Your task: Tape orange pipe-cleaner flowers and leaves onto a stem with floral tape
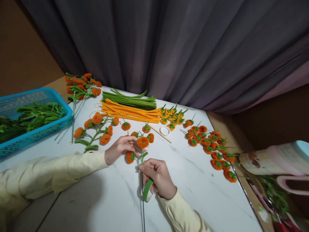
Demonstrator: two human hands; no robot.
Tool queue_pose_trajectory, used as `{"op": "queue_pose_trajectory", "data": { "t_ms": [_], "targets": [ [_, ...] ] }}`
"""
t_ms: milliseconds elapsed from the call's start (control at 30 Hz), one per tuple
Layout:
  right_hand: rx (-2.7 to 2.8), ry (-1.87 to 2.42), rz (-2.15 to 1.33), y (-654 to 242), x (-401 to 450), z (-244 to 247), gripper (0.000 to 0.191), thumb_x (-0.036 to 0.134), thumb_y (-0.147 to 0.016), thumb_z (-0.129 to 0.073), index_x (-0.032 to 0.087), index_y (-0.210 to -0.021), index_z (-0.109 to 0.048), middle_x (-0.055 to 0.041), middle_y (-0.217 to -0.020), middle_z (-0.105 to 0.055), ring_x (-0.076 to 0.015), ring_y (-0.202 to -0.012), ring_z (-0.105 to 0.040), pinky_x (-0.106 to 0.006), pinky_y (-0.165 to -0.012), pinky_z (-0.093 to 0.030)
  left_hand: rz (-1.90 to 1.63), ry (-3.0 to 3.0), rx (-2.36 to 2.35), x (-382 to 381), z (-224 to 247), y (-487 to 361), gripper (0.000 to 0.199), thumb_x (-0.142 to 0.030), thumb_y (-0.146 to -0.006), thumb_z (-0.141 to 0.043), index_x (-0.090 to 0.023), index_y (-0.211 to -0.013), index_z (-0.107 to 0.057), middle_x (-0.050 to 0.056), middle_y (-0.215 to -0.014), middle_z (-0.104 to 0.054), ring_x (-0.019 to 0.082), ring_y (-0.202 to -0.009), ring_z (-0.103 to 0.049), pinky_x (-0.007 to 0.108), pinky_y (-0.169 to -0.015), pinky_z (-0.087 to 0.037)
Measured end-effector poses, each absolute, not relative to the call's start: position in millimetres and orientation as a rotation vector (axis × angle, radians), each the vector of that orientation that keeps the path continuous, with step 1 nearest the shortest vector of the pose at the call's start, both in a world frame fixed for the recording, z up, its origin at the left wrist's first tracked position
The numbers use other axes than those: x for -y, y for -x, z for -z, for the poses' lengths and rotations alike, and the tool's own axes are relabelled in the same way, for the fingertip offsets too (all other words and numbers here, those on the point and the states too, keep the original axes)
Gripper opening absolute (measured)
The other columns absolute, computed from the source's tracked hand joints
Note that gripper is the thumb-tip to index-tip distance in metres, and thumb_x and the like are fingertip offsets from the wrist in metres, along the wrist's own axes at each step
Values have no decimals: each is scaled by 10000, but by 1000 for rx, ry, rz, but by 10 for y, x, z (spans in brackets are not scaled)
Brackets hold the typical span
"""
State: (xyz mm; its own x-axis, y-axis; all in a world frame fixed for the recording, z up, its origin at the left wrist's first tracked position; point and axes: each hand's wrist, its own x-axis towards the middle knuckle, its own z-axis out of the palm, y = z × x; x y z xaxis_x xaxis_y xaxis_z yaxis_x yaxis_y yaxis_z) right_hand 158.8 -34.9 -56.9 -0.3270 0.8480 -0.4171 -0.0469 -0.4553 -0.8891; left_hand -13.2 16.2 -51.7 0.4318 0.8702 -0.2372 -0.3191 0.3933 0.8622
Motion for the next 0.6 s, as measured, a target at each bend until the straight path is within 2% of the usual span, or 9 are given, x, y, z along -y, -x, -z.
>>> {"op": "queue_pose_trajectory", "data": {
  "t_ms": [133,300,367,500,600],
  "targets": [
    [1081,1266,-1838,-1602,365,578,329,376,-670,-723,129,-556,-538,16,-382,-542,-39,-210,-342,-136,-216,-192,-832,-1077,-1027,-141,440,159,179,-174,-640,-522,-134,-807,-573,63,-800,-676,186,-732,-641,278,-665,-479],
    [1074,1223,-1867,-1615,368,614,315,377,-669,-714,128,-571,-549,15,-383,-550,-41,-208,-345,-132,-211,-189,-510,-2061,-1409,-30,14,305,209,-200,-762,-449,-181,-828,-646,40,-723,-685,187,-645,-620,284,-611,-425],
    [1069,1210,-1877,-1615,367,623,305,370,-668,-710,126,-574,-553,13,-382,-553,-42,-207,-348,-130,-208,-188,-637,-2349,-1552,-34,-280,370,250,-233,-812,-422,-189,-893,-655,43,-758,-697,192,-650,-627,294,-635,-418],
    [1068,1192,-1889,-1608,367,626,281,352,-656,-704,123,-582,-557,16,-384,-555,-43,-202,-353,-126,-201,-183,-938,-2624,-1602,-301,-845,450,246,-237,-814,-463,-180,-936,-669,27,-777,-702,165,-653,-623,247,-626,-404],
    [1066,1180,-1889,-1599,368,622,267,341,-661,-692,124,-587,-557,24,-382,-552,-43,-206,-358,-122,-200,-191,-712,-2767,-1513,-650,-1101,388,241,-183,-796,-475,-173,-913,-686,9,-758,-692,150,-658,-611,215,-606,-382]
  ]
}}
